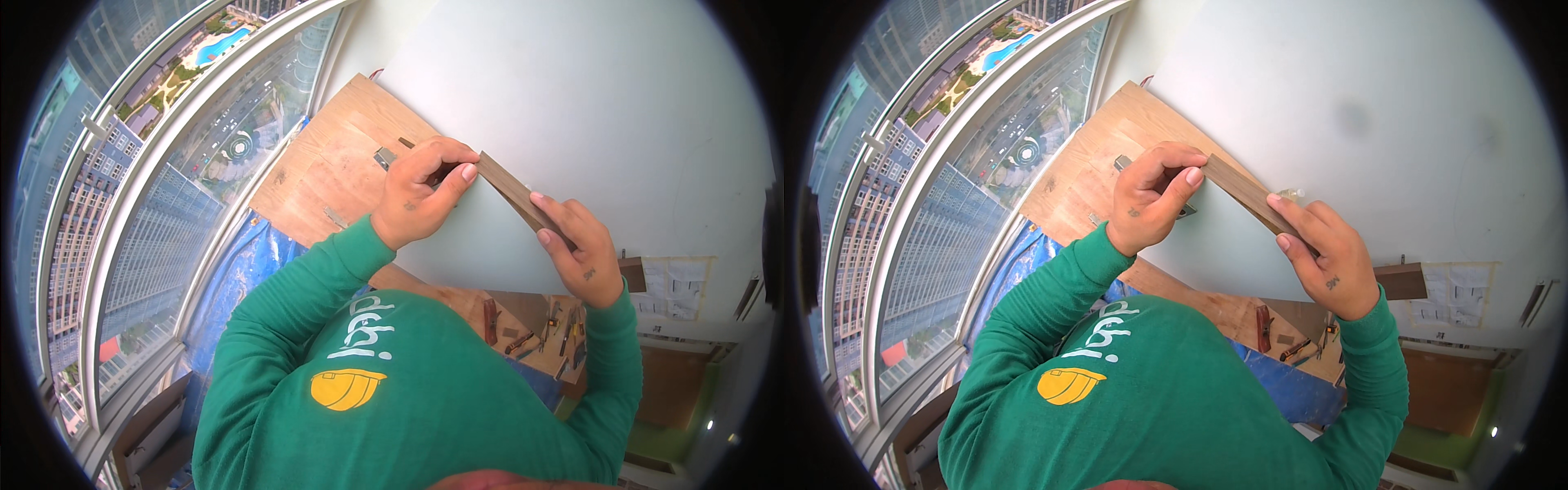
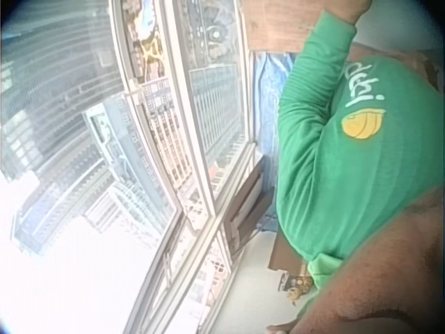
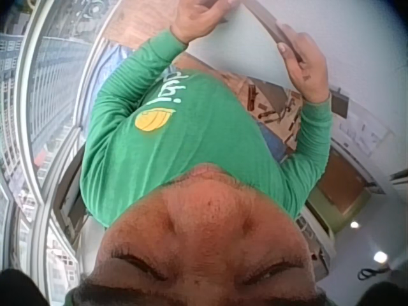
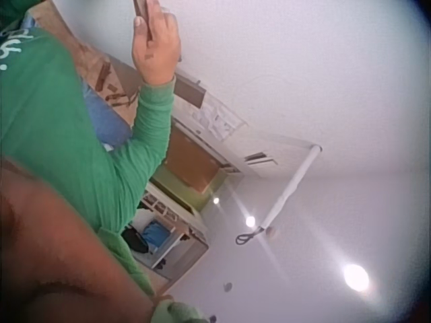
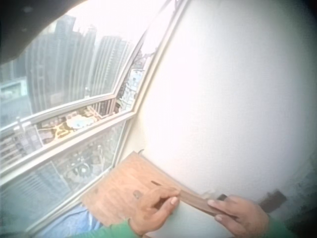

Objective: The person aligns and presses a thin wooden edge strip onto the edge of a white cabinet door, then taps it with a hammer to secure it. Finally, the person wipes the edge with a cloth to clean off residue.

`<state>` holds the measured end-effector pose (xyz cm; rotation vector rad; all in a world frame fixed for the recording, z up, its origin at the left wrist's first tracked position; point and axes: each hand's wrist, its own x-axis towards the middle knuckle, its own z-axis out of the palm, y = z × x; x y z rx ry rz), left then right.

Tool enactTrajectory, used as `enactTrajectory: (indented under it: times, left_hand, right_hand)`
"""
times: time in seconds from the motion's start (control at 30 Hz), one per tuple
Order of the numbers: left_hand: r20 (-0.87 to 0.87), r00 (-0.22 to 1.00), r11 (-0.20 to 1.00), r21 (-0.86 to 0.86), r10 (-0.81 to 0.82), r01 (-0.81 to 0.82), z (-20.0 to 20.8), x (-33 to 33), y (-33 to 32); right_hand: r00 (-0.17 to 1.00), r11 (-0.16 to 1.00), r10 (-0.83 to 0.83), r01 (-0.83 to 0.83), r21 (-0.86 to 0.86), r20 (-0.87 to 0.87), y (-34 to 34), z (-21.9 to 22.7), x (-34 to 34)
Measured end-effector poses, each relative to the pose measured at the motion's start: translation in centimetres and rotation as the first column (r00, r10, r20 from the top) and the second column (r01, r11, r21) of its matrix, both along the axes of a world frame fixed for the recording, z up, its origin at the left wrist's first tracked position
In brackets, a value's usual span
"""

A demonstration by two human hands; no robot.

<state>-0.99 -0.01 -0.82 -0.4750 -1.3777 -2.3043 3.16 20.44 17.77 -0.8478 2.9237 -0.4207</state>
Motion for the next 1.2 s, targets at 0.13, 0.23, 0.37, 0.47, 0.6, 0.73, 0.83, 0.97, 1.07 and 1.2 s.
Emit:
enactTrajectory:
  times: [0.13,0.23,0.37,0.47,0.6,0.73,0.83,0.97,1.07,1.2]
  left_hand:
    - [0.005,1.000,1.000,0.026,-0.009,0.009,0.0,-0.1,0.1]
    - [0.020,0.998,0.998,0.004,-0.064,0.064,-0.2,0.0,-0.2]
    - [0.006,1.000,0.999,0.041,-0.015,0.015,0.0,-0.1,0.1]
    - [0.016,1.000,0.998,0.053,-0.022,0.021,0.3,0.0,0.1]
    - [0.026,0.999,0.999,0.028,-0.027,0.027,0.1,0.1,0.0]
    - [0.001,1.000,1.000,0.012,0.008,-0.008,-0.1,-0.1,0.0]
    - [0.003,1.000,1.000,0.014,-0.007,0.006,-0.1,-0.1,-0.1]
    - [0.065,0.982,0.984,0.045,-0.177,0.174,-0.1,0.4,-0.7]
    - [0.057,0.975,0.975,0.072,-0.213,0.209,-0.2,0.5,-0.9]
    - [0.024,0.993,0.989,0.092,-0.117,0.114,-0.1,0.4,-0.5]
  right_hand:
    - [1.000,1.000,-0.008,0.008,-0.002,0.005,0.1,-0.1,-0.1]
    - [1.000,1.000,-0.014,0.014,-0.011,0.010,0.0,-0.1,0.0]
    - [0.999,0.999,-0.035,0.035,0.006,0.023,0.0,-0.2,-0.1]
    - [1.000,1.000,0.017,-0.017,-0.021,-0.018,-0.4,-0.1,-0.6]
    - [0.998,0.999,0.050,-0.050,-0.015,-0.028,-1.3,0.0,-0.9]
    - [0.998,1.000,-0.009,0.009,-0.003,0.065,-3.6,0.0,-1.1]
    - [0.999,1.000,-0.008,0.006,0.030,0.038,-4.4,-0.5,-1.7]
    - [0.999,0.998,0.038,-0.037,0.047,-0.012,-4.3,-1.0,-2.2]
    - [1.000,0.999,0.028,-0.028,0.038,-0.003,-4.1,-1.3,-2.1]
    - [1.000,0.999,0.029,-0.029,0.015,0.008,-4.1,-1.5,-2.2]
